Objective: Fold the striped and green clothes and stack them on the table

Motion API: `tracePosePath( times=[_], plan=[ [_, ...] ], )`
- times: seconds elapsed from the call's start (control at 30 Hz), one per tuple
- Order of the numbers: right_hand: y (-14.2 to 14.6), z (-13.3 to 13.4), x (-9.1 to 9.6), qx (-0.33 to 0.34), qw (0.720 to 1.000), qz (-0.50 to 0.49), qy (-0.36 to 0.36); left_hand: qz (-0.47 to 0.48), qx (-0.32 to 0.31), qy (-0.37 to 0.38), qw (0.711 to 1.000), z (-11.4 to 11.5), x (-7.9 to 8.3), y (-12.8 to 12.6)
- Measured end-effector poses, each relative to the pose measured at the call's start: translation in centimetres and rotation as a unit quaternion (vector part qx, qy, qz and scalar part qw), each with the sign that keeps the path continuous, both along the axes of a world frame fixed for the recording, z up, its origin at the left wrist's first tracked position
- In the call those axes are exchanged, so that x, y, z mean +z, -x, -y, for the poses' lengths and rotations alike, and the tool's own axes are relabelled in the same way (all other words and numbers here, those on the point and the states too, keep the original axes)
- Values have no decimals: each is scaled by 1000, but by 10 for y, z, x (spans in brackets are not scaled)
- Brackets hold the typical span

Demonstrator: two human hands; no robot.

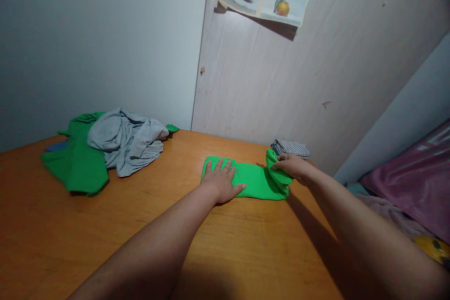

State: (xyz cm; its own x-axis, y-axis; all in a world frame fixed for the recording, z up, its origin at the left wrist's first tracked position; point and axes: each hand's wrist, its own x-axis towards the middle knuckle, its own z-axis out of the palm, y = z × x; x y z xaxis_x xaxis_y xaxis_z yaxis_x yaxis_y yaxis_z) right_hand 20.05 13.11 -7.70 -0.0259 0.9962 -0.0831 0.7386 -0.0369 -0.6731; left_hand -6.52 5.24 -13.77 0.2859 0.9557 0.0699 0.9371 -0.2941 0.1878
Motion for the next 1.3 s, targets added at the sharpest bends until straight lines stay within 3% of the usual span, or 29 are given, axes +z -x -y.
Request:
tracePosePath(
  times=[0.1,0.33,0.43,0.6,0.73,0.83,0.97,1.1,1.3],
  plan=[
    [31,9,0,26,999,-24,28,8,-2,-4,1000,0,-2,0],
    [73,20,-7,36,996,82,-8,10,-1,-2,1000,0,-3,0],
    [80,22,-14,40,991,125,-18,12,-1,-2,1000,1,-2,-1],
    [82,21,-21,62,991,112,-30,14,1,1,1000,1,-1,-1],
    [75,14,-20,23,986,121,-108,15,0,3,1000,0,-2,-1],
    [70,11,-24,4,967,175,-184,20,0,4,1000,1,-2,-1],
    [74,13,-40,77,947,221,-218,20,1,14,1000,3,2,0],
    [88,12,-55,148,938,246,-195,22,1,32,999,3,7,2],
    [99,17,-68,190,922,305,-146,26,-9,50,998,1,9,5]
  ],
)
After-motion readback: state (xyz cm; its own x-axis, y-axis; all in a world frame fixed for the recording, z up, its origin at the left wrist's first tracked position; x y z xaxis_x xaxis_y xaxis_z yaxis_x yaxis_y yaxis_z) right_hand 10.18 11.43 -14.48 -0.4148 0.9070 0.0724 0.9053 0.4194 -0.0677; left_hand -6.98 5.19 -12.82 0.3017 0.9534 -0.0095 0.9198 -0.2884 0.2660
